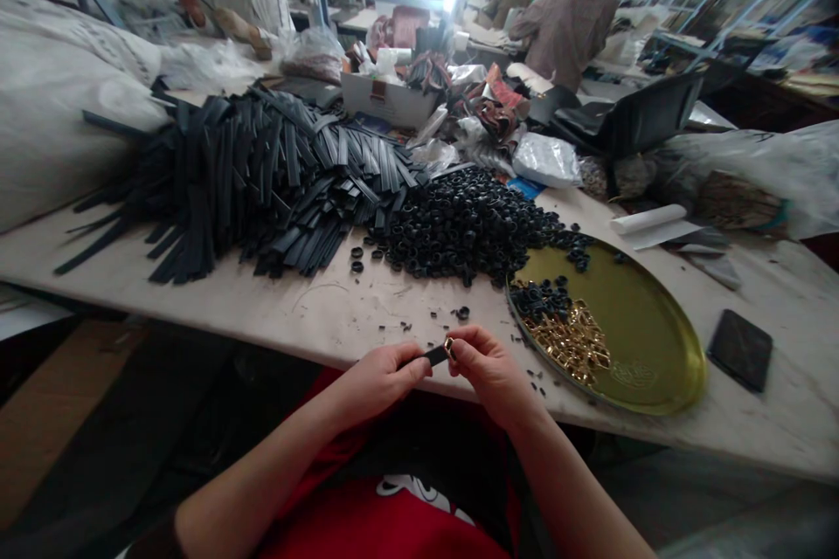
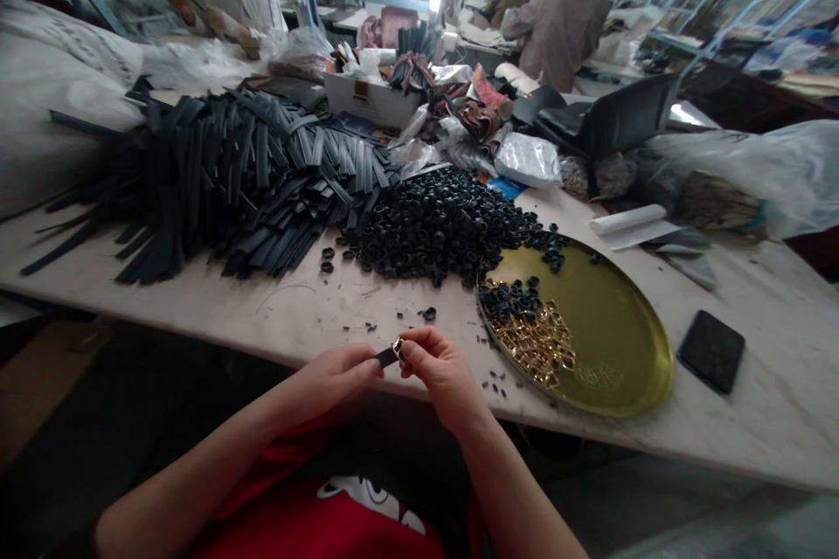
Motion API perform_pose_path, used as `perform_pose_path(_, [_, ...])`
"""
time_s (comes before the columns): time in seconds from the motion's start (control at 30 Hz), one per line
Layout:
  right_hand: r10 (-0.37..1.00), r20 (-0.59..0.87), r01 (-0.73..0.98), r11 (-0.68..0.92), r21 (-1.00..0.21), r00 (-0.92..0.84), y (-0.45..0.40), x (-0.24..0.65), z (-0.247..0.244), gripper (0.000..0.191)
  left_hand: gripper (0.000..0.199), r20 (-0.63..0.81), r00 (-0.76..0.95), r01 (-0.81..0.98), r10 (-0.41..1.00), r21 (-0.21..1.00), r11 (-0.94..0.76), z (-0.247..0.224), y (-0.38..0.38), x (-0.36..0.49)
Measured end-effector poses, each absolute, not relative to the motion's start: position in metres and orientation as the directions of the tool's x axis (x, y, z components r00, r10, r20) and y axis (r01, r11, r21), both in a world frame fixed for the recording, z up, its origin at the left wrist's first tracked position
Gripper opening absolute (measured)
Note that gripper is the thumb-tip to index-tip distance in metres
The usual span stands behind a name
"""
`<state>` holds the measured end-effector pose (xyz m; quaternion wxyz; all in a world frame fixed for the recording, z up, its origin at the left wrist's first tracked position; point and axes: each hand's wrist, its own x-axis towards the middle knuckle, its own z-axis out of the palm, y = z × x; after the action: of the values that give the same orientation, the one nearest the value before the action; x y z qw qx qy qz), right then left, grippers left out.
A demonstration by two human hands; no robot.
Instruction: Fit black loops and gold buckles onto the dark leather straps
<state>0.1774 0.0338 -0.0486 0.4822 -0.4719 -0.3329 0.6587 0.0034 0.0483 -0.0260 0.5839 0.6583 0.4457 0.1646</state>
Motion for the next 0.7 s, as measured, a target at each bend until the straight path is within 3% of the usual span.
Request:
perform_pose_path(0.2, [0.952, -0.305, -0.283, -0.297, -0.912, -0.018, 0.018, 0.158, -0.046, 0.027, 0.023, -0.226, 0.516, 0.314, 0.826, 0.947, 0.063, -0.027, 0.041, 0.009])
perform_pose_path(0.57, [0.956, -0.293, -0.242, -0.279, -0.929, 0.025, 0.005, 0.15, -0.046, 0.028, 0.023, -0.416, 0.471, 0.118, 0.778, 0.903, 0.412, -0.04, 0.029, 0.009])
perform_pose_path(0.7, [0.962, -0.268, -0.193, -0.254, -0.948, 0.052, 0.006, 0.148, -0.047, 0.027, 0.023, -0.362, 0.379, 0.176, 0.852, 0.932, 0.318, -0.044, 0.026, 0.011])
